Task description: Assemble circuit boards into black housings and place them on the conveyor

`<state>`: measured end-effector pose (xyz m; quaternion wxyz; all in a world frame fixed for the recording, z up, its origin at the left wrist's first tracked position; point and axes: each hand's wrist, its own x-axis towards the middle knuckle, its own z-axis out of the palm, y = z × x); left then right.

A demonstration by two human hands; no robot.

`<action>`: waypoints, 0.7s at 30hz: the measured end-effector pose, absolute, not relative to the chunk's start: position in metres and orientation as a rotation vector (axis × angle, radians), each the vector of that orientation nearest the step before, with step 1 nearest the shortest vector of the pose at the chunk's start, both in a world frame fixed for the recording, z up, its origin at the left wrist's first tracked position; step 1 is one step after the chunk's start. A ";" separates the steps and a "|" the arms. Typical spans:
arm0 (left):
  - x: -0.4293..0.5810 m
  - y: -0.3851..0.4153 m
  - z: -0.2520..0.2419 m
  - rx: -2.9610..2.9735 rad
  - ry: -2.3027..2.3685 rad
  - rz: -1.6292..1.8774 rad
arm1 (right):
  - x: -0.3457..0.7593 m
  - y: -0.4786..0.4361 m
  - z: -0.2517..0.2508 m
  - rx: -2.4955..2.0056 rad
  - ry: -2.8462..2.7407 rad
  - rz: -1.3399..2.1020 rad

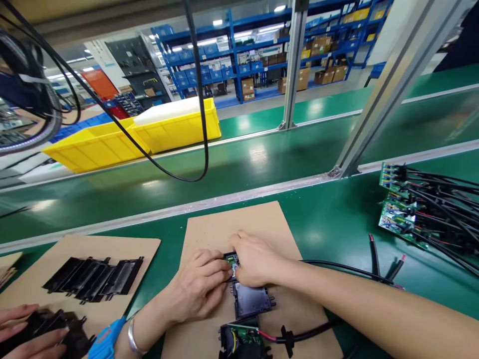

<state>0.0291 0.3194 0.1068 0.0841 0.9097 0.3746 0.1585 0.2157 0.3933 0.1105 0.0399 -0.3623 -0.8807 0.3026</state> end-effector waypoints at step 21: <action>0.045 0.309 0.113 2.701 1.301 0.120 | 0.253 0.393 0.106 -0.984 -2.625 0.828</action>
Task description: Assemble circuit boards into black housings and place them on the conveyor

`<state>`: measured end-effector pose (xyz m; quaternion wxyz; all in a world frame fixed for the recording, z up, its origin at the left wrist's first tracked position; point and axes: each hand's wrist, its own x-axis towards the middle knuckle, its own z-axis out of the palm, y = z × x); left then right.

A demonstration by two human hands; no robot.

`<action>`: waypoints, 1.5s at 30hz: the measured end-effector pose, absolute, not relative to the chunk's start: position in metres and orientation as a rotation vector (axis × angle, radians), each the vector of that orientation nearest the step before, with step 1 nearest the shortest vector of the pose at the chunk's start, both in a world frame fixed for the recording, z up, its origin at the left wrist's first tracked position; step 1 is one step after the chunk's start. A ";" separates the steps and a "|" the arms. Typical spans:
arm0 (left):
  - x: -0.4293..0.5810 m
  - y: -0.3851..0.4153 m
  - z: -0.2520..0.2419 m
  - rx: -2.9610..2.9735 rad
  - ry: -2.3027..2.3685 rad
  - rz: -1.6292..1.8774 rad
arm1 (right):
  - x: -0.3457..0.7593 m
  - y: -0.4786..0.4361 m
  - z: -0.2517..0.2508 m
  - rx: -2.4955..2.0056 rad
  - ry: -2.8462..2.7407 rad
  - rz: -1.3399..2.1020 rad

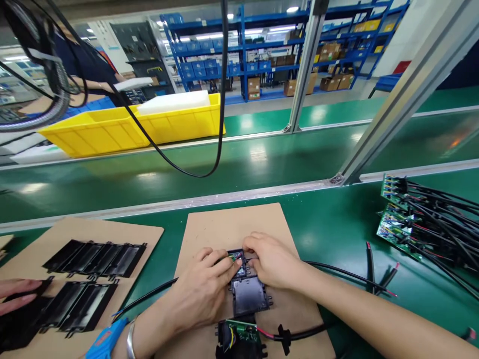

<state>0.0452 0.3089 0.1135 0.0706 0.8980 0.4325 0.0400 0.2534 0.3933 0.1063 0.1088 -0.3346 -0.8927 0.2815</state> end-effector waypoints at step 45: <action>-0.055 0.515 0.147 1.734 2.275 -0.142 | 0.278 0.363 0.115 -1.248 -2.740 0.737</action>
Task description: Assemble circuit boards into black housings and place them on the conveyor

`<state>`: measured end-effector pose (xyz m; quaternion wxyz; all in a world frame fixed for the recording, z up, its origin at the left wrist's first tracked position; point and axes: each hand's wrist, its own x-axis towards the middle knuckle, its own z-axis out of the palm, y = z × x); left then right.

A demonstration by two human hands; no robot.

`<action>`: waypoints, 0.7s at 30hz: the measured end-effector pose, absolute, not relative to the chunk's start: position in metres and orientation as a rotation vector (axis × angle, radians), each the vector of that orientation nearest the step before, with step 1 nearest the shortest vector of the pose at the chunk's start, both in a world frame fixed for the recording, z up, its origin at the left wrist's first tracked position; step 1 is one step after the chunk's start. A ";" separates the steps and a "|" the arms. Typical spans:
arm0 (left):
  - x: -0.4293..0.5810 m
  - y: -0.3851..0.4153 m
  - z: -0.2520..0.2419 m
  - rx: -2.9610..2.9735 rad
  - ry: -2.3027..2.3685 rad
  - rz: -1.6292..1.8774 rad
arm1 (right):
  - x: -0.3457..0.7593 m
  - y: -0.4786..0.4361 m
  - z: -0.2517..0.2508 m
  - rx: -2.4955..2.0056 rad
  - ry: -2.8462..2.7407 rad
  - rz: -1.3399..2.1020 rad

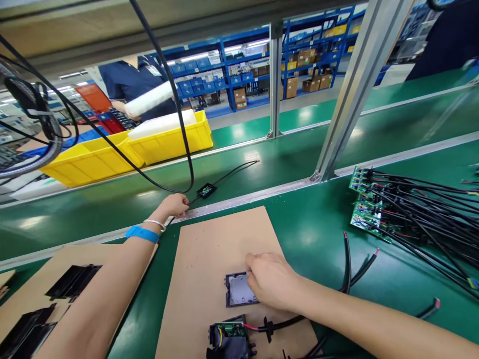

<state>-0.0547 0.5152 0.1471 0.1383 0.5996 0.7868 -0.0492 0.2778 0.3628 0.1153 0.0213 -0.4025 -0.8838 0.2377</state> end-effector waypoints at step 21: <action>0.095 0.280 0.158 1.951 1.673 0.425 | 0.263 0.325 0.159 -1.231 -2.621 0.690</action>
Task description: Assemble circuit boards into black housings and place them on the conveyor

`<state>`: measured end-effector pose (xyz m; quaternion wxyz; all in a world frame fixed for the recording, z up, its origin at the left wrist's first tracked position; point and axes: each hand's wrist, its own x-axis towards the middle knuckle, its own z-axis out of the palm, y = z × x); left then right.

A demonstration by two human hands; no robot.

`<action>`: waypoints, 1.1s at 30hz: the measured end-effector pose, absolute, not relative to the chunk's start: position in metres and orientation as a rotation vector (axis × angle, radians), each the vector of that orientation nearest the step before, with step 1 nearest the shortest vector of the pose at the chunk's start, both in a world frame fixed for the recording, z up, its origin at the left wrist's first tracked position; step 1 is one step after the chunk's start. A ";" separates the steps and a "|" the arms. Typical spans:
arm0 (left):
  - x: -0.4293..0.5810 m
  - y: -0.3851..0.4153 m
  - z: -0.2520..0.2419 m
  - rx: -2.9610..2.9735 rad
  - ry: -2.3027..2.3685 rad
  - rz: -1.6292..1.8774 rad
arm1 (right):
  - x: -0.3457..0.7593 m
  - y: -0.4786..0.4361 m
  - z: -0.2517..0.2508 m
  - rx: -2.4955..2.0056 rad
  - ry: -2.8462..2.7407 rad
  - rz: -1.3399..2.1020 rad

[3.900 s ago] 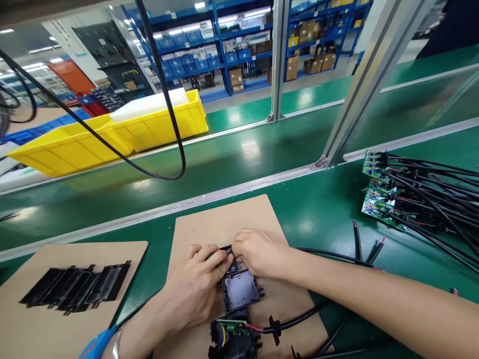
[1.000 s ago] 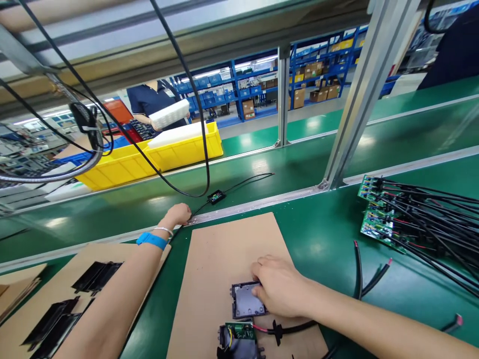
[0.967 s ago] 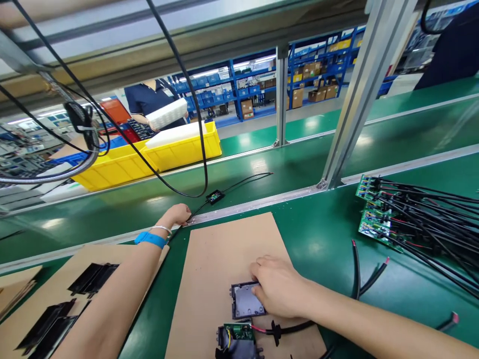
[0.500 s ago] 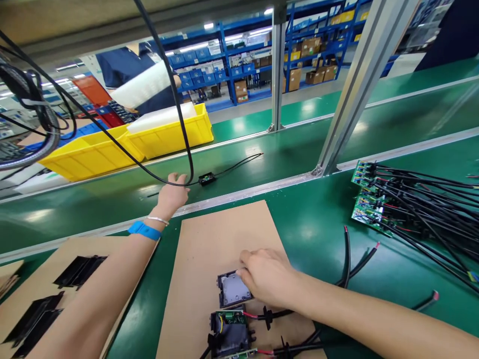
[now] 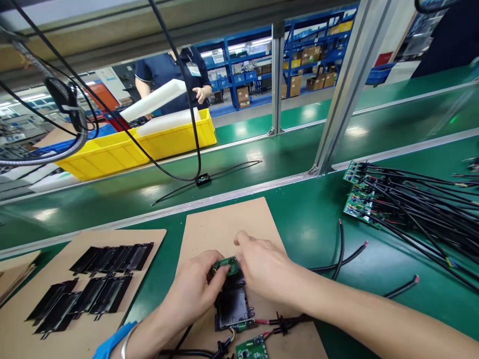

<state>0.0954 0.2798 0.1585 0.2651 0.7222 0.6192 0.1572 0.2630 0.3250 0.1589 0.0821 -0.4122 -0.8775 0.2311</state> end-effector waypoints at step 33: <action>0.052 0.282 0.131 1.797 1.471 0.341 | 0.262 0.385 0.141 -0.589 -2.954 0.838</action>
